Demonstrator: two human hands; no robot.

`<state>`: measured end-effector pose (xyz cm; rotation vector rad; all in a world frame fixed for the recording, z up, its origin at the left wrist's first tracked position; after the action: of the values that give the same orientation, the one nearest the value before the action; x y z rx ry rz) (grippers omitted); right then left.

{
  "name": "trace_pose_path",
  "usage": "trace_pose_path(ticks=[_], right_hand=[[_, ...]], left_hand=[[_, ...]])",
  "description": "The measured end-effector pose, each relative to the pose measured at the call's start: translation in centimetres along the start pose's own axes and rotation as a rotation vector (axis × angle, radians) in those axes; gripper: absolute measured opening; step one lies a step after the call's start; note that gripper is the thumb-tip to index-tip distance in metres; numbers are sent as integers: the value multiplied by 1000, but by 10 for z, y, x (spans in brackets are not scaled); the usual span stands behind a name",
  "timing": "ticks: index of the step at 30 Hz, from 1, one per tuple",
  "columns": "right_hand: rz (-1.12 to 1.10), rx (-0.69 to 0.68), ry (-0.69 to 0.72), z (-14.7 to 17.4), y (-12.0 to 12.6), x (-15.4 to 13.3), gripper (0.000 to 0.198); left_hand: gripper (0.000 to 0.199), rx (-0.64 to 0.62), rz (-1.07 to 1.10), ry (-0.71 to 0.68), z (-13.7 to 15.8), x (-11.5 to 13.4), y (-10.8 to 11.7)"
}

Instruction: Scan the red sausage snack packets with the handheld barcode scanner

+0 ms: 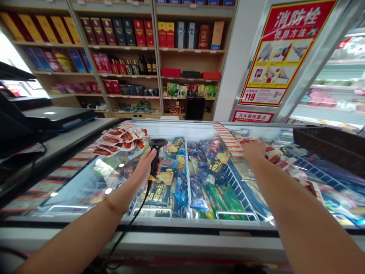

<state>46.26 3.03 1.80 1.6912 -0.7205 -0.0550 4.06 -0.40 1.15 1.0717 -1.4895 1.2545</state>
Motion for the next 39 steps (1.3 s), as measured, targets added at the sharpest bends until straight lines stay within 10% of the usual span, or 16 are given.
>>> trace_pose_path(ticks=[9,20,25,32,39], right_hand=[[-34,97,151,-16,-1,-16,21],[-717,263,557,68,79,-214,15],[-973,437,371,69,69,-209,35],[-838,96,507,60,49,-200,45],[-1116,151,370,56,49,-198,34]], left_hand=[[41,-44,-63,-34,-2,2,0],[43,3,-66,-17,-7,0,11],[42,30,-59,-18,-6,3,12],[40,-44,-130,-14,-8,-2,10],[45,-157,-164,-12,-9,-8,11]])
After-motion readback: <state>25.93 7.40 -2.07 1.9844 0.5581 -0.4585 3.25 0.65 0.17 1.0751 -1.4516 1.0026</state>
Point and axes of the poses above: each hand's wrist, its own z-axis away from the middle knuckle, its own y-axis out of the back of the hand, x = y × z, the point moved 1 cm from there along -z, towards the middle knuckle, and after that the axes turned 4 degrees about -y, right-handed, at the moved point
